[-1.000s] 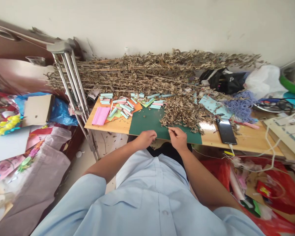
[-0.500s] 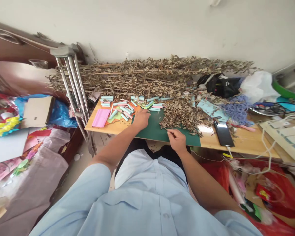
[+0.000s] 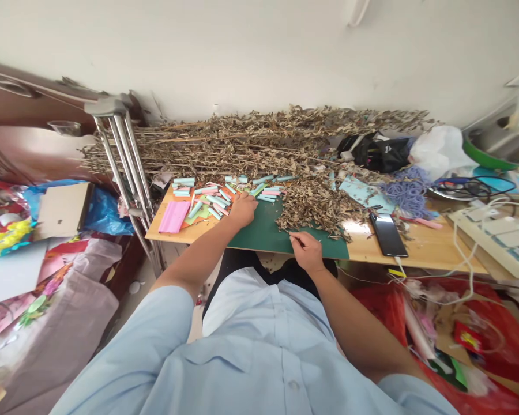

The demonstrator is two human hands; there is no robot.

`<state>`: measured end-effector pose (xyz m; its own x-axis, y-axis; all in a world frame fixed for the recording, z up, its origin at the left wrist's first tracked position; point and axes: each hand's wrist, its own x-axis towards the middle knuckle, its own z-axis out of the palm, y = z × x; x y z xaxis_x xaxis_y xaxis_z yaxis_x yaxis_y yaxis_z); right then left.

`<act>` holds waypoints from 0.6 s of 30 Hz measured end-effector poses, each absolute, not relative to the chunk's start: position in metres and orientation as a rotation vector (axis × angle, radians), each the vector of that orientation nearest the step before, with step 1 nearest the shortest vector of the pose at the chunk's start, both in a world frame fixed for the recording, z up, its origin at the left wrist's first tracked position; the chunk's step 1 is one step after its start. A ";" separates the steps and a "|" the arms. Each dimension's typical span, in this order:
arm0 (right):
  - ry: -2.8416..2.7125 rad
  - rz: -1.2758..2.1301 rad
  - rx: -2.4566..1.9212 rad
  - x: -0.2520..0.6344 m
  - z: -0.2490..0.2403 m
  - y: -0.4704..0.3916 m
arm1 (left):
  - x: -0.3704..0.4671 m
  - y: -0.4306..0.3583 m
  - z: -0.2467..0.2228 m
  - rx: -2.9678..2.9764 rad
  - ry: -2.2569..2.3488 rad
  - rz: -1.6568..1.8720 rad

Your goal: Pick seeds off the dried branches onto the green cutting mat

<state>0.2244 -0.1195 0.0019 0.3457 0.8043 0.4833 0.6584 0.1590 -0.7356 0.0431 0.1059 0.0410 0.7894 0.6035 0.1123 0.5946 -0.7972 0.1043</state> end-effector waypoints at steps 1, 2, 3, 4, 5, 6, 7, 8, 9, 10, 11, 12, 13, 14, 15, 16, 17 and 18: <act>-1.369 0.171 -1.547 0.224 0.002 -0.120 | 0.042 0.106 0.040 2.916 0.940 0.191; -1.371 0.170 -1.541 0.224 0.002 -0.119 | 0.041 0.106 0.039 2.915 0.904 0.164; -1.373 0.169 -1.537 0.224 0.002 -0.119 | 0.041 0.106 0.038 2.912 0.869 0.138; -1.375 0.168 -1.536 0.224 0.001 -0.119 | 0.042 0.105 0.037 2.910 0.839 0.120; -1.376 0.167 -1.536 0.224 0.001 -0.119 | 0.043 0.105 0.037 2.908 0.813 0.114; -1.376 0.166 -1.538 0.224 0.001 -0.119 | 0.046 0.104 0.037 2.905 0.790 0.120; -1.376 0.163 -1.542 0.224 0.001 -0.119 | 0.049 0.103 0.037 2.898 0.768 0.133; -1.375 0.159 -1.545 0.224 0.001 -0.119 | 0.052 0.101 0.038 2.886 0.746 0.146; -1.375 0.156 -1.547 0.224 0.001 -0.120 | 0.056 0.099 0.038 2.869 0.723 0.156; -1.374 0.155 -1.547 0.224 0.001 -0.120 | 0.061 0.097 0.039 2.851 0.701 0.164; -1.373 0.156 -1.545 0.224 0.001 -0.120 | 0.065 0.095 0.039 2.835 0.677 0.170; -1.372 0.160 -1.541 0.225 0.001 -0.121 | 0.069 0.093 0.039 2.824 0.651 0.175; -1.371 0.166 -1.537 0.225 0.001 -0.121 | 0.072 0.091 0.039 2.818 0.628 0.185; -1.371 0.170 -1.534 0.225 0.001 -0.121 | 0.075 0.090 0.038 2.813 0.607 0.196; -1.370 0.172 -1.532 0.225 0.001 -0.121 | 0.077 0.090 0.036 2.809 0.592 0.212; -1.368 0.172 -1.531 0.225 0.001 -0.121 | 0.078 0.090 0.034 2.803 0.586 0.232; -1.365 0.168 -1.531 0.225 0.001 -0.122 | 0.078 0.091 0.032 2.796 0.589 0.250; -1.364 0.165 -1.530 0.225 0.001 -0.122 | 0.077 0.092 0.029 2.787 0.599 0.265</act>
<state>0.2248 -0.1216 0.0014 0.3451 0.7949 0.4991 0.6531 0.1786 -0.7359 0.0775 0.0925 0.0293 0.8972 0.4251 0.1193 0.3741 -0.8754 0.3062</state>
